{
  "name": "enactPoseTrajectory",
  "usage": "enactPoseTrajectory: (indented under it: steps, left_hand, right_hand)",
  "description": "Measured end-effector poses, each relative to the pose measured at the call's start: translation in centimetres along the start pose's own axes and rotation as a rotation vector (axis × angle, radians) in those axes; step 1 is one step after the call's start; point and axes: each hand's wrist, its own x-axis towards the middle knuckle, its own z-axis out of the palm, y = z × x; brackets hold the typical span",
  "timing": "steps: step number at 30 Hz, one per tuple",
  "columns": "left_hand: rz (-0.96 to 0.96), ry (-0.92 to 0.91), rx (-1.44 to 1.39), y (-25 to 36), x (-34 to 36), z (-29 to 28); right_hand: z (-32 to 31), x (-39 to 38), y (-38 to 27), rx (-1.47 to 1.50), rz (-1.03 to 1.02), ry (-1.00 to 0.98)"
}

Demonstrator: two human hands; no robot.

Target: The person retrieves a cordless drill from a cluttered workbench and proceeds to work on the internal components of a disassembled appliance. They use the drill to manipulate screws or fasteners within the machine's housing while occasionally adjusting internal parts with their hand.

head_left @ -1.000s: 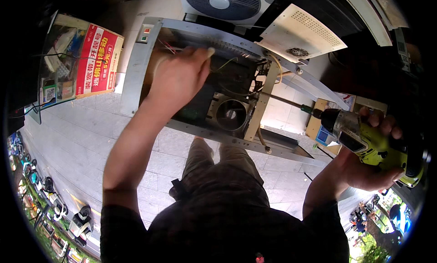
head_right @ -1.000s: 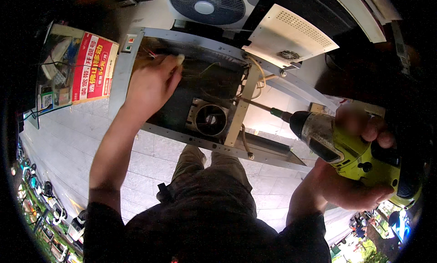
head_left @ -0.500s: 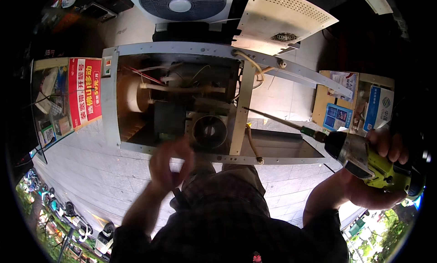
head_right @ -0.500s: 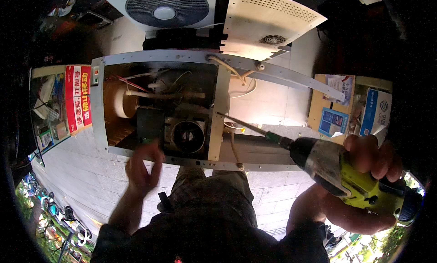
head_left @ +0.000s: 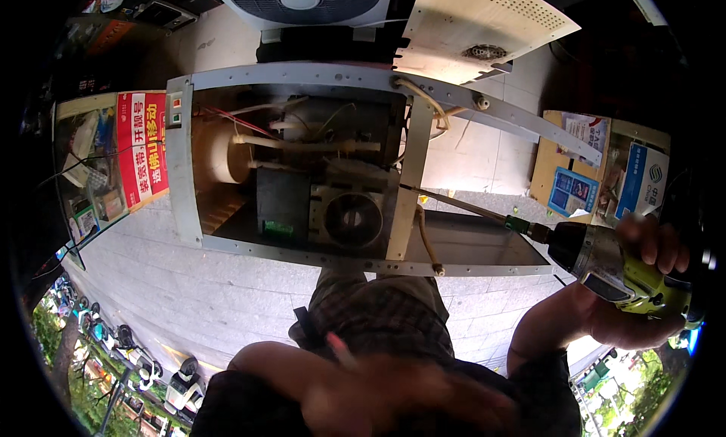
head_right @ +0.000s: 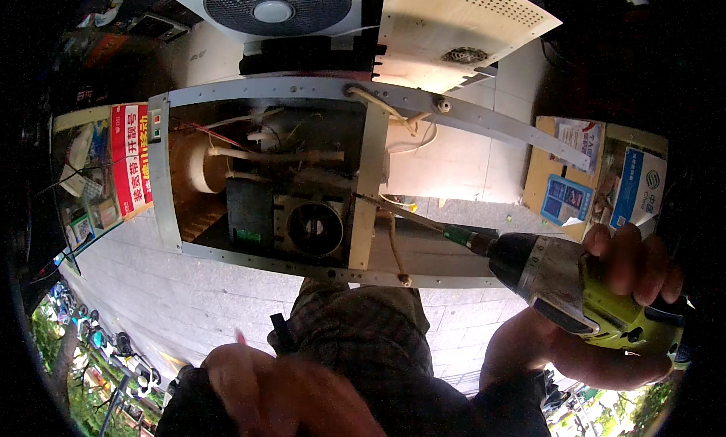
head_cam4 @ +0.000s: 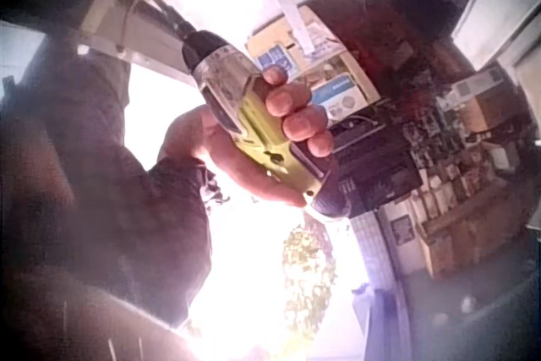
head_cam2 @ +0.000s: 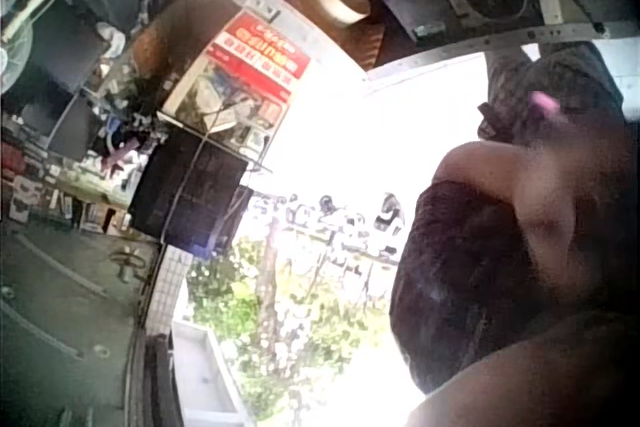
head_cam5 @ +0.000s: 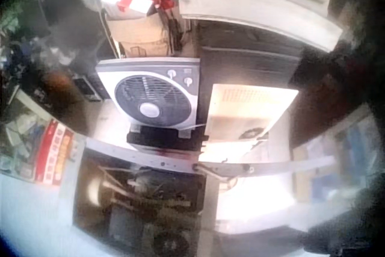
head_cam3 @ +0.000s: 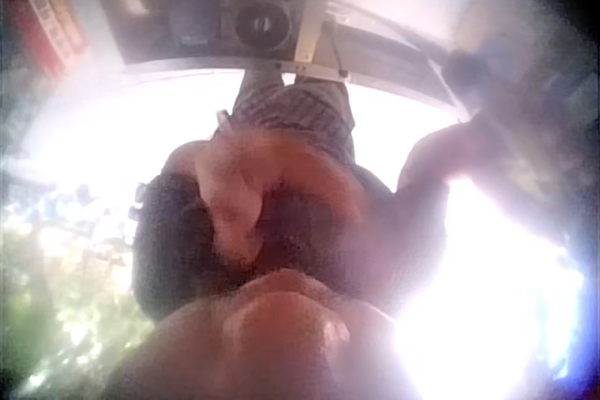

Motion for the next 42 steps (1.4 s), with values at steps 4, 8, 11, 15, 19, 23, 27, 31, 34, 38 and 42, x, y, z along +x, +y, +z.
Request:
enactPoseTrajectory:
  steps: [4, 8, 11, 15, 19, 23, 27, 31, 34, 38, 42]
  left_hand:
    - [-0.151, 0.229, 0.254, -0.6, -1.2, -6.1]
    - [-0.156, 0.084, 1.037, -1.4, -0.5, -15.0]
    - [-0.107, -0.162, 1.394, -1.2, 0.5, -19.2]
    - [-0.423, -0.184, 1.154, -1.1, 1.4, -21.3]
    - [-0.531, 0.01, 0.962, -2.7, 1.4, -22.1]
    - [-0.429, 0.07, 0.951, -4.8, 0.6, -22.7]
    - [-0.484, 0.087, 0.851, -5.5, 0.2, -23.5]
    - [-0.467, 0.126, 0.795, -5.8, 0.3, -24.0]
    - [-0.556, 0.129, 0.717, -5.9, 0.3, -24.2]
    - [-0.549, 0.137, 0.646, -6.0, 0.3, -24.4]
    - [-0.566, 0.128, 0.7, -5.9, 0.3, -24.4]
  right_hand:
    - [1.2, -0.1, 1.0, 0.029, 0.041, -0.037]
    - [3.6, -0.5, 2.9, -0.091, -0.002, -0.053]
    - [5.8, -0.4, 4.5, -0.203, -0.019, -0.201]
    - [9.6, -0.8, 6.2, -0.366, -0.03, -0.419]
    - [13.0, -1.5, 8.0, -0.521, -0.069, -0.512]
    - [15.2, -2.2, 9.3, -0.575, -0.087, -0.551]
    - [16.4, -2.7, 10.4, -0.564, -0.091, -0.561]
    - [17.0, -3.1, 11.1, -0.577, -0.111, -0.571]
    - [17.2, -3.4, 11.1, -0.583, -0.105, -0.55]
    - [17.2, -3.6, 11.1, -0.593, -0.118, -0.524]
    - [17.0, -3.6, 11.3, -0.573, -0.094, -0.523]
